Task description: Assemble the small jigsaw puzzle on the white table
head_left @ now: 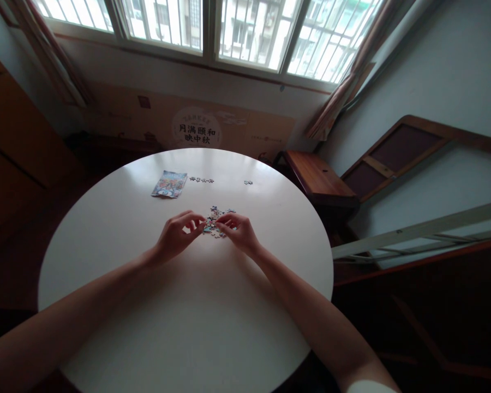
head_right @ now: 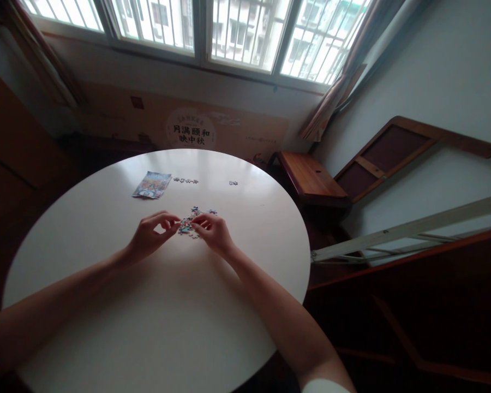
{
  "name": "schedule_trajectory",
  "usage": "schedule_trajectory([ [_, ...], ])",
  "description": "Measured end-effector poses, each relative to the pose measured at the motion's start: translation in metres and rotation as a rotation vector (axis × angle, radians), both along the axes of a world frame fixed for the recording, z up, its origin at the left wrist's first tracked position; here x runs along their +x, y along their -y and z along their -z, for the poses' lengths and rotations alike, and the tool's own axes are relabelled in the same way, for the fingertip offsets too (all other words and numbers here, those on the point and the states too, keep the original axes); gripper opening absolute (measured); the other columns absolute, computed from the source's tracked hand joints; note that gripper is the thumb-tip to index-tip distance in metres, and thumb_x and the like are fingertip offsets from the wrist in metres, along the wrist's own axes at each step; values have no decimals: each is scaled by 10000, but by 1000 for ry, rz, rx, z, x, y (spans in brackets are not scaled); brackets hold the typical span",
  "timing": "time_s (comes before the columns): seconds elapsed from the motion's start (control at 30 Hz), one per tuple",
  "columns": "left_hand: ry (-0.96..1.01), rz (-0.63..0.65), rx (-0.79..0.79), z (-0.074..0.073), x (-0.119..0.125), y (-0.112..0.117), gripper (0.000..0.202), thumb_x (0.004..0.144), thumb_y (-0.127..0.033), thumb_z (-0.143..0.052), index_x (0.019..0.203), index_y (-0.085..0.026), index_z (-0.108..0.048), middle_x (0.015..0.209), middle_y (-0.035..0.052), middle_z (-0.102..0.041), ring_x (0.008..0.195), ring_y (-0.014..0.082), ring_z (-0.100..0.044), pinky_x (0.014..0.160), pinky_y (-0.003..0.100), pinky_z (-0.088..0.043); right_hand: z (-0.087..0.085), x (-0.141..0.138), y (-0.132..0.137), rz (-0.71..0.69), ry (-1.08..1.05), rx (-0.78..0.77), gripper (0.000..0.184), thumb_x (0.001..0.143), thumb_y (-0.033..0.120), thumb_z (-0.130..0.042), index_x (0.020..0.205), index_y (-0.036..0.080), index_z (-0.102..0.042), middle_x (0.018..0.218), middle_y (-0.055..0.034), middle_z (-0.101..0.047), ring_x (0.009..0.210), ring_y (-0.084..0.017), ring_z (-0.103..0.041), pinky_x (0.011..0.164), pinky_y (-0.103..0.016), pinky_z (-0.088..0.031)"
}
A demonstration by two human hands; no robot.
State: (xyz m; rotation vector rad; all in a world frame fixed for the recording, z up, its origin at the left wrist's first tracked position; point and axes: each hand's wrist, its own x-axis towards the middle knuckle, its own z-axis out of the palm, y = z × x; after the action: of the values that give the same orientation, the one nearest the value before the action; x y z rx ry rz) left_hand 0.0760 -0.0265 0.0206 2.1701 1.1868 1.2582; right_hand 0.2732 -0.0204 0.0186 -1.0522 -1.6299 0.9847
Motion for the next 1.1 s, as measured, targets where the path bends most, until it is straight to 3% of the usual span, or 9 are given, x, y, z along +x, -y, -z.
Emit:
schedule_trajectory([
  [0.37,-17,64,51,5,-2,-5,98,842,-223,-581,830,-161,-655,721,1,-597,578,70,-545,540,163,-461,-1,-1,0,12,39,54,159,756,306,-678,791,151,-684,726,-30,-678,588,-100,-574,558,-222,-462],
  [1.1,-44,88,26,-1,-1,-3,81,838,-199,-575,819,-157,-642,712,0,-594,589,75,-543,483,138,-424,0,-1,3,4,115,143,93,785,258,-643,788,167,-664,723,-19,-660,590,-100,-559,575,-227,-469],
])
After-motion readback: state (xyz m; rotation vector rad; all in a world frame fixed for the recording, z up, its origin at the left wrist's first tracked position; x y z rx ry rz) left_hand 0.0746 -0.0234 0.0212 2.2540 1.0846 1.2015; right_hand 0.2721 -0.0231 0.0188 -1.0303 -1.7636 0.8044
